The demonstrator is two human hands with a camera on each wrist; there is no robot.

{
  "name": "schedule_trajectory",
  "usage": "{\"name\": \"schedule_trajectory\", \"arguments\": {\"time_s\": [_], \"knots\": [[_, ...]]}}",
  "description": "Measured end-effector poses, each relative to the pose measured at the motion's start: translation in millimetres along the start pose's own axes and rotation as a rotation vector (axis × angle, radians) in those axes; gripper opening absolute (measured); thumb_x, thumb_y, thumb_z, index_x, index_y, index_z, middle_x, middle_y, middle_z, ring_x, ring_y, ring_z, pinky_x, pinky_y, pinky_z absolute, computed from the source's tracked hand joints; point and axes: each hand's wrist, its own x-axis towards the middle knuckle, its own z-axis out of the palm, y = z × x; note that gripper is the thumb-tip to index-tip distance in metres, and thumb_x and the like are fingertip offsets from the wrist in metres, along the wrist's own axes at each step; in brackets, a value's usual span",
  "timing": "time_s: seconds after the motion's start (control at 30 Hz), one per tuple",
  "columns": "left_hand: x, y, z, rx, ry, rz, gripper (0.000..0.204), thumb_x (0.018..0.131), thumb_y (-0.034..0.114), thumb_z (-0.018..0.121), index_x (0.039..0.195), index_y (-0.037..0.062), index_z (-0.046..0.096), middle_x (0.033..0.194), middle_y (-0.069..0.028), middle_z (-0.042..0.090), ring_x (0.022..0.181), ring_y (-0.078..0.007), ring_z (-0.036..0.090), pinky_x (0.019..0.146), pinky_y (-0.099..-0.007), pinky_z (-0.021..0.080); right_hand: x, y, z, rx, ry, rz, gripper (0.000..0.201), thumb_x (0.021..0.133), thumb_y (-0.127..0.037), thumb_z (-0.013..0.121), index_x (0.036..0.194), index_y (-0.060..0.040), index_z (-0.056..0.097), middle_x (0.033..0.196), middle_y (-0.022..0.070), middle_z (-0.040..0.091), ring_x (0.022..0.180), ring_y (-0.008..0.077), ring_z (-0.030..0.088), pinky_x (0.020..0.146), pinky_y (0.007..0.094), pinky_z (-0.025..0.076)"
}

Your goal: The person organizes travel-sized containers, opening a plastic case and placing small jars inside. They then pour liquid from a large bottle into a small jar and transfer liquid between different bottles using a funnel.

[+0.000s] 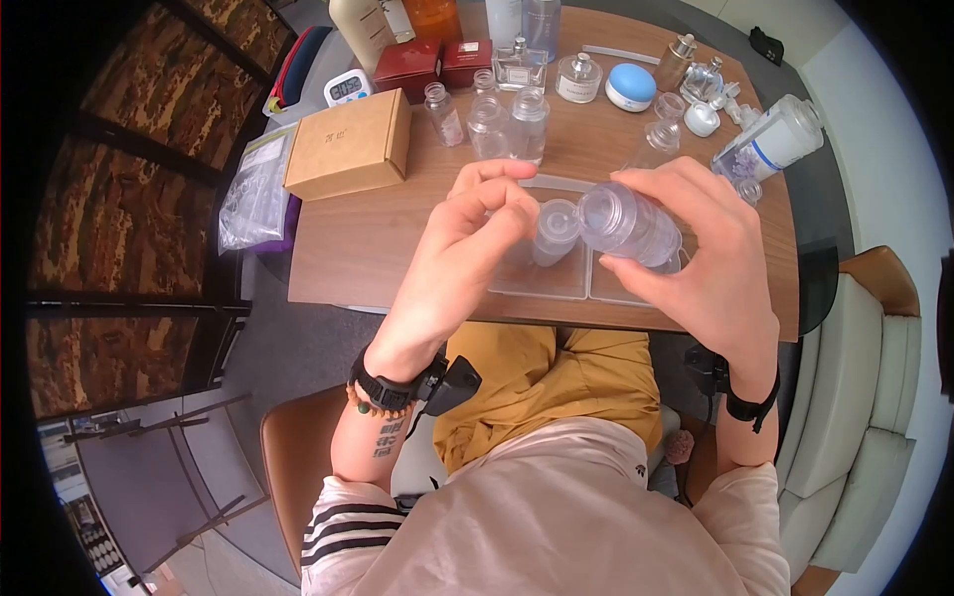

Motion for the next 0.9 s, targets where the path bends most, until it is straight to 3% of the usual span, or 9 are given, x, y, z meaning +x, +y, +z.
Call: {"name": "schedule_trajectory", "arguments": {"time_s": [0.13, 0.33, 0.57, 0.63, 0.9], "knots": [[0.2, 0.2, 0.0, -0.008, 0.001, -0.014, 0.026, 0.106, 0.021, 0.061, 0.089, 0.0032, 0.067, 0.148, -0.0053, 0.055, 0.127, -0.0147, 0.048, 0.114, -0.0334, 0.031, -1.0, 2.4, 2.8, 0.023, 0.023, -0.02, 0.05, 0.066, -0.011, 0.089, 0.113, -0.0072, 0.073, 0.101, 0.0081, 0.071, 0.092, 0.0316, 0.067, 0.08, 0.0402, 0.048], [0.3, 0.1, 0.0, -0.009, -0.003, 0.002, 0.026, 0.106, 0.021, 0.061, 0.088, 0.0036, 0.067, 0.148, -0.0051, 0.055, 0.128, -0.0148, 0.048, 0.113, -0.0335, 0.03, 0.0, -0.3, -0.1, 0.003, 0.01, -0.001, 0.053, 0.065, -0.005, 0.09, 0.116, -0.0038, 0.075, 0.101, 0.0102, 0.072, 0.094, 0.0296, 0.07, 0.085, 0.038, 0.054], [0.3, -1.7, -0.3, -0.023, 0.0, 0.003, 0.026, 0.106, 0.022, 0.061, 0.088, 0.004, 0.067, 0.149, -0.005, 0.055, 0.127, -0.0144, 0.047, 0.113, -0.0336, 0.03, 0.7, 0.3, 0.2, 0.002, 0.009, -0.02, 0.052, 0.065, -0.003, 0.089, 0.116, -0.0032, 0.075, 0.101, 0.0103, 0.071, 0.094, 0.03, 0.07, 0.084, 0.038, 0.055], [0.3, -1.4, -0.2, -0.027, -0.001, 0.0, 0.026, 0.107, 0.022, 0.061, 0.088, 0.0038, 0.067, 0.148, -0.0049, 0.055, 0.126, -0.0141, 0.048, 0.113, -0.0332, 0.031, 0.0, 1.2, 1.9, 0.031, 0.011, -0.012, 0.05, 0.067, -0.009, 0.088, 0.114, -0.0057, 0.073, 0.103, 0.0103, 0.069, 0.096, 0.0342, 0.066, 0.084, 0.0428, 0.05], [1.2, 0.1, -0.9, -0.033, -0.013, -0.011, 0.025, 0.106, 0.021, 0.062, 0.089, 0.003, 0.067, 0.148, -0.0038, 0.055, 0.121, -0.0119, 0.049, 0.109, -0.0308, 0.033, 1.6, -0.9, -0.6, 0.023, 0.006, -0.009, 0.051, 0.066, -0.005, 0.088, 0.116, -0.0043, 0.074, 0.102, 0.0106, 0.069, 0.095, 0.0323, 0.067, 0.084, 0.0406, 0.053]]}}
